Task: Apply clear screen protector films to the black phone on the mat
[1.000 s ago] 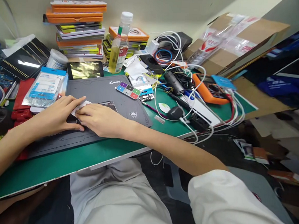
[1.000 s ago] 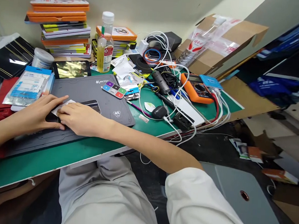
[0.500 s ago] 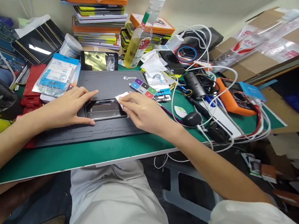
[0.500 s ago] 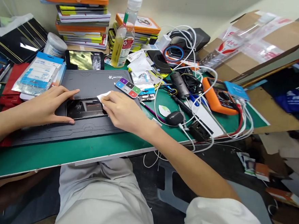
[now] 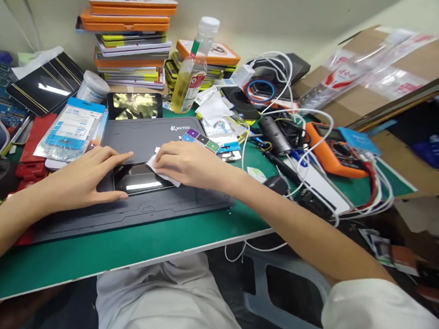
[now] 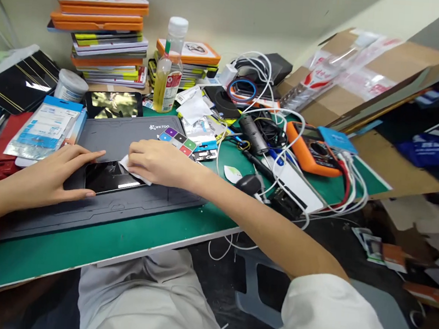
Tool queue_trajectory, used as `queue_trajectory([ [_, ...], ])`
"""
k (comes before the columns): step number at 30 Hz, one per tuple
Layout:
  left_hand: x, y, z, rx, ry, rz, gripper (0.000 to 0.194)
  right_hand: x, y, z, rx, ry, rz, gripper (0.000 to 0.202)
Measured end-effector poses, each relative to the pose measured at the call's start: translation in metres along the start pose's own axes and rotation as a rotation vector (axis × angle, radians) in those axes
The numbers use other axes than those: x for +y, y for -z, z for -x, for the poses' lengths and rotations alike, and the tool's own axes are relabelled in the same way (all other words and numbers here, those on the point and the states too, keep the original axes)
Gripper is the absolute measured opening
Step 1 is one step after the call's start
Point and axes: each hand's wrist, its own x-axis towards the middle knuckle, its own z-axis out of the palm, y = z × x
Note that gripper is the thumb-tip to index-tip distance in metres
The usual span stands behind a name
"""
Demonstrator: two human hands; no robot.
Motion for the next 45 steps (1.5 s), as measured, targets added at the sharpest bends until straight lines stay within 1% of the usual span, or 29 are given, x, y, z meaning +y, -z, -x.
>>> queue_trajectory([
  [2,0.002,0.000,0.002,0.007,-0.031,-0.022,0.096,0.017,0.009,0.010,-0.001,-0.053,-0.001,0.022],
  [5,0.009,-0.001,0.005,0.020,-0.096,-0.117,0.078,0.032,0.009,0.019,0.060,-0.136,0.027,0.021],
  [7,0.016,0.000,0.007,0.030,-0.142,-0.206,0.073,0.034,0.003,0.024,0.117,-0.188,0.037,0.021],
  [10,0.024,0.003,0.011,0.036,-0.196,-0.287,0.069,0.030,-0.006,0.032,0.181,-0.232,0.046,0.026],
  [12,0.027,0.005,0.013,0.051,-0.211,-0.291,0.072,0.027,-0.010,0.037,0.204,-0.226,0.061,0.026],
  [15,0.029,0.009,0.016,0.084,-0.216,-0.271,0.091,0.025,-0.012,0.042,0.246,-0.197,0.075,0.028],
  [17,0.030,0.012,0.017,0.089,-0.220,-0.273,0.098,0.025,-0.012,0.043,0.276,-0.194,0.068,0.030],
  [23,0.033,0.016,0.018,0.072,-0.209,-0.262,0.097,0.022,-0.007,0.039,0.305,-0.188,0.022,0.037],
  [27,0.035,0.017,0.020,0.067,-0.218,-0.268,0.093,0.020,-0.009,0.036,0.276,-0.124,-0.102,0.036],
  [31,0.036,0.017,0.020,0.070,-0.238,-0.284,0.080,0.022,-0.011,0.036,0.214,-0.034,-0.136,0.036],
  [35,0.037,0.015,0.019,0.092,-0.276,-0.318,0.078,0.026,-0.008,0.037,0.158,-0.026,-0.162,0.036],
  [38,0.037,0.013,0.020,0.095,-0.283,-0.329,0.079,0.027,-0.007,0.039,0.118,-0.023,-0.165,0.043],
  [42,0.036,0.014,0.024,0.060,-0.262,-0.311,0.074,0.027,-0.006,0.041,0.117,0.010,-0.137,0.057],
  [45,0.036,0.014,0.025,0.031,-0.243,-0.332,0.072,0.027,-0.006,0.043,0.114,0.018,-0.117,0.058],
])
